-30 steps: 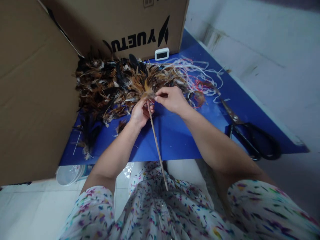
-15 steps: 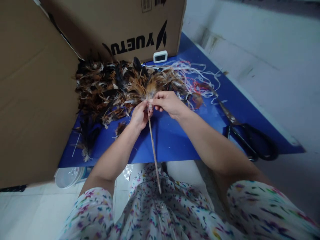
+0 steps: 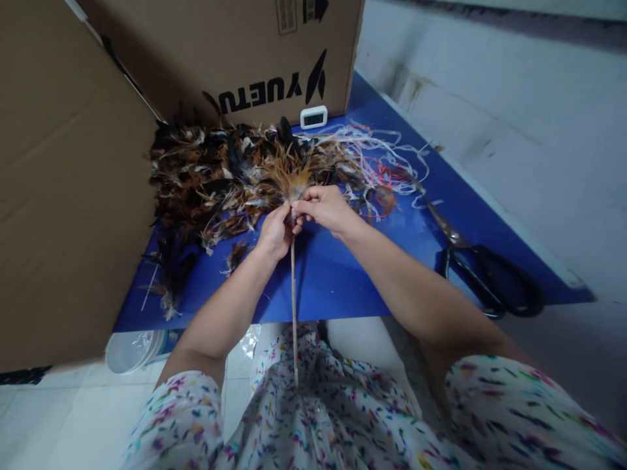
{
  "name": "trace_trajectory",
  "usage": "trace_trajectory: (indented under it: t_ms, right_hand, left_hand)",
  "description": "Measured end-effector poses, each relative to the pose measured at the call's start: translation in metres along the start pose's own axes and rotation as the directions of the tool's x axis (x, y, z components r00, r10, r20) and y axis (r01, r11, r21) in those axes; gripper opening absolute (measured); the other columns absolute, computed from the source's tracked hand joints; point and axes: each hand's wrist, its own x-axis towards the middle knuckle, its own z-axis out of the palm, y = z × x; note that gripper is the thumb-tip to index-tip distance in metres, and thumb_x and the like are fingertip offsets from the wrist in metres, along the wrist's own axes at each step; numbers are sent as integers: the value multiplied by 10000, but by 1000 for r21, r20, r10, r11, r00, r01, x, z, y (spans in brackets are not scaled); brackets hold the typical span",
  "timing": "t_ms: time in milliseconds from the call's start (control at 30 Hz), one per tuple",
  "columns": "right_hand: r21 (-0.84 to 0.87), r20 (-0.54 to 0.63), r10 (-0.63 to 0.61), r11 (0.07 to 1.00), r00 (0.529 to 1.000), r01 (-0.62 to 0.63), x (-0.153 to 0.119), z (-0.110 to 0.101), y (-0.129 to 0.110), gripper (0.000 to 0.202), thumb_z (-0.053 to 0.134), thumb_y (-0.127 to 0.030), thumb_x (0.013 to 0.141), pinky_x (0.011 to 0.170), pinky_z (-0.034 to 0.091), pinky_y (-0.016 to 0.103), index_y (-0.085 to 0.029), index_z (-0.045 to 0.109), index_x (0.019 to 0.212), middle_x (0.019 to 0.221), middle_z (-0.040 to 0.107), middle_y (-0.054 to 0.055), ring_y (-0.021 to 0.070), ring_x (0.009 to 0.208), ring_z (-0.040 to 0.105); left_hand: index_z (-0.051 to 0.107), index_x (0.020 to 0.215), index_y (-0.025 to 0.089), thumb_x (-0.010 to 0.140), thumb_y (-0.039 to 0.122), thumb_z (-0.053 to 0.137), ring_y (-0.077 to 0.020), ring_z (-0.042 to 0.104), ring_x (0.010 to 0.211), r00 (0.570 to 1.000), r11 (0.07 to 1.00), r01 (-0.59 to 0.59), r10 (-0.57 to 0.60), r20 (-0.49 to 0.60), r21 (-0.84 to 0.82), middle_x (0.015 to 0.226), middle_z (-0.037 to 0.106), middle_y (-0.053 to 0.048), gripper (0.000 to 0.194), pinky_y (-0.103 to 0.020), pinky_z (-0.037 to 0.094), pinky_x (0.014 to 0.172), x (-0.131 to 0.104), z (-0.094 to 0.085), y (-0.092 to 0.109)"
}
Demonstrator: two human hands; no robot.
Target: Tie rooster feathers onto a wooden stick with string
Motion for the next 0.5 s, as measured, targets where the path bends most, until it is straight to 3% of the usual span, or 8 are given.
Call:
trace_trajectory:
  t_ms: [500]
  right_hand:
    - [-32,-156,-17,999,988,12,7,1,6,212,619,-81,763,380,353,163,-177,517,604,437,540,-45,83,392,543]
  left_hand:
    - [568,783,125,900,55,437,-69,525,517,999,1000,-15,15,29,22,648,583,-19,189,-175,318,442,-3,2,0]
